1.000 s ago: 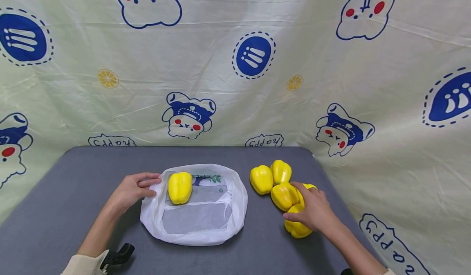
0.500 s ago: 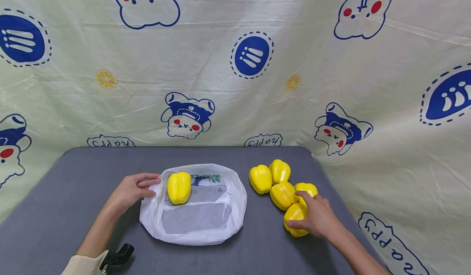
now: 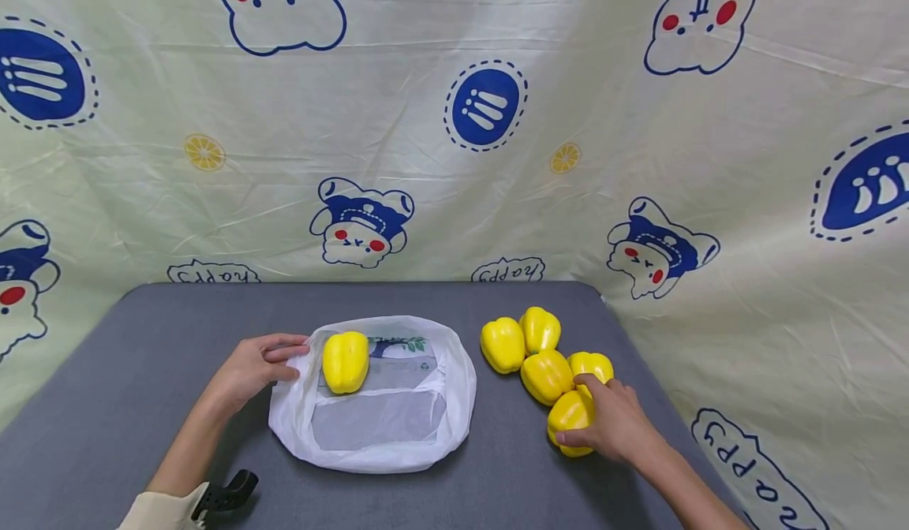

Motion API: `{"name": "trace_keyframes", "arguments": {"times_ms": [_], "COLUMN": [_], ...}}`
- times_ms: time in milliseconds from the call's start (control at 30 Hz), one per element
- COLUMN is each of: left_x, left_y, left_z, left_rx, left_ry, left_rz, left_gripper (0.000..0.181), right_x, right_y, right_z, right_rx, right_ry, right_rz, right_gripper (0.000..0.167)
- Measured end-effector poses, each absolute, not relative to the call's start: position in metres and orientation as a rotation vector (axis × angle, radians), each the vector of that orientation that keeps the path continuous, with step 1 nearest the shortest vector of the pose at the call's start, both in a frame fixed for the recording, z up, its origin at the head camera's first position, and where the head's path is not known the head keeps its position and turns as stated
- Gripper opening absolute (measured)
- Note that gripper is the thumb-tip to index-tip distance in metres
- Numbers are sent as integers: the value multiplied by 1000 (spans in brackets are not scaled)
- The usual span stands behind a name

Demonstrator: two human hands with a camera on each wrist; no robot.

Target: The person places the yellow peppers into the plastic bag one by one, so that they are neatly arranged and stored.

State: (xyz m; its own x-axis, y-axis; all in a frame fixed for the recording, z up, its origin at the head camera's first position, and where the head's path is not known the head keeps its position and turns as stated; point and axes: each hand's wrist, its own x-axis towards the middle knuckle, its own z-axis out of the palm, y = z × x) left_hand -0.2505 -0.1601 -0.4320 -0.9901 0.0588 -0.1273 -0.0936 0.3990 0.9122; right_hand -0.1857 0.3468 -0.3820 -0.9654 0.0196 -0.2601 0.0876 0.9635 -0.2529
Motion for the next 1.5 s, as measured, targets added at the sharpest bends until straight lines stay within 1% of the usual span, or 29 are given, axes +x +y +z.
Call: {"name": "trace_keyframes", "arguments": {"times_ms": [633,1033,1500], "left_x": [-250,-250,-251], "left_y": [-161,-161,-161], "left_z": [-431,-432,-433], "left_rx": [-30,-31,-42], "left_ry": [2517,2518,2513], "left_rz": [1640,1641,1648], "left_gripper": [52,52,53], "right_x": [-186,-185,-189], "right_y": [349,346,343], "right_z": [-385,-385,-382], "right_rx": [60,48,34], "right_ry": [2853,2875,2856], "right_rz": [-397,-394,-389], "right_gripper": [98,89,86]}}
